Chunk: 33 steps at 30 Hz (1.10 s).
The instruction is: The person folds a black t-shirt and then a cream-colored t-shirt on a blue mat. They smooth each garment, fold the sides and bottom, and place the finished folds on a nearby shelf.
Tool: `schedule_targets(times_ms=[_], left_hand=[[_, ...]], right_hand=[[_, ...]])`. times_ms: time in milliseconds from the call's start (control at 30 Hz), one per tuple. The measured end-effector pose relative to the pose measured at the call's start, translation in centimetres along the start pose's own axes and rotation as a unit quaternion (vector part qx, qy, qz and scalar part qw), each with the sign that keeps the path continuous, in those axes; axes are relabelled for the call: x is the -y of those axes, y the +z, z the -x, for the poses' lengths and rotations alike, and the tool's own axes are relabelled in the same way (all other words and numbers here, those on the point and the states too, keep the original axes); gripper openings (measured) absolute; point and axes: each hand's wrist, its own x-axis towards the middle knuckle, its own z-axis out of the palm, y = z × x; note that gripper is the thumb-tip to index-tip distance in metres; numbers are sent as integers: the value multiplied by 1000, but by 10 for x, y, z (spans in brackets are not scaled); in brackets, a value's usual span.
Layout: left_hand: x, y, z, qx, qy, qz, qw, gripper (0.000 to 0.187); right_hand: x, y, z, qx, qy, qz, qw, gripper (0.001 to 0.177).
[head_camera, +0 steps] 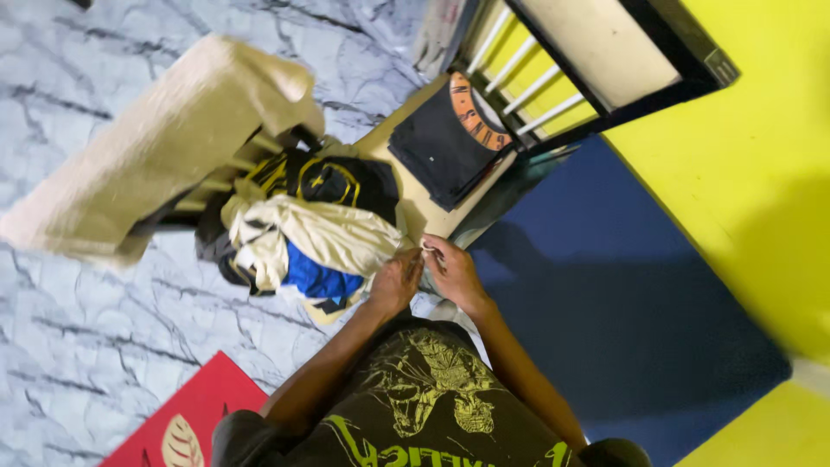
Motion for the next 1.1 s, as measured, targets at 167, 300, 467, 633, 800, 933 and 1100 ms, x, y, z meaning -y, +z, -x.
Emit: schedule_targets(times_ms=[167, 300, 467, 633, 800, 933, 1100], left_hand=[[-13, 0, 41, -110, 40, 41, 992, 27], [-13, 14, 74, -166, 6, 44, 985, 28], [-11, 29, 110, -194, -33, 91, 976, 31], [1, 42, 140, -234, -66, 81, 966, 37], [10, 48, 162, -263, -77, 110, 955, 39], [18, 50, 177, -299, -77, 116, 944, 39], [47, 61, 188, -325, -113, 151, 927, 40]], right_hand=[[9, 0, 15, 84, -20, 33, 996, 39], [9, 1, 35, 94, -54, 29, 994, 40], [14, 3, 58, 116, -93, 55, 987, 39], [12, 15, 79, 141, -83, 48, 985, 38], [7, 28, 92, 161, -98, 47, 981, 38], [2, 42, 94, 179, -108, 53, 976, 39], [-5, 59, 98, 191, -107, 30, 975, 38]])
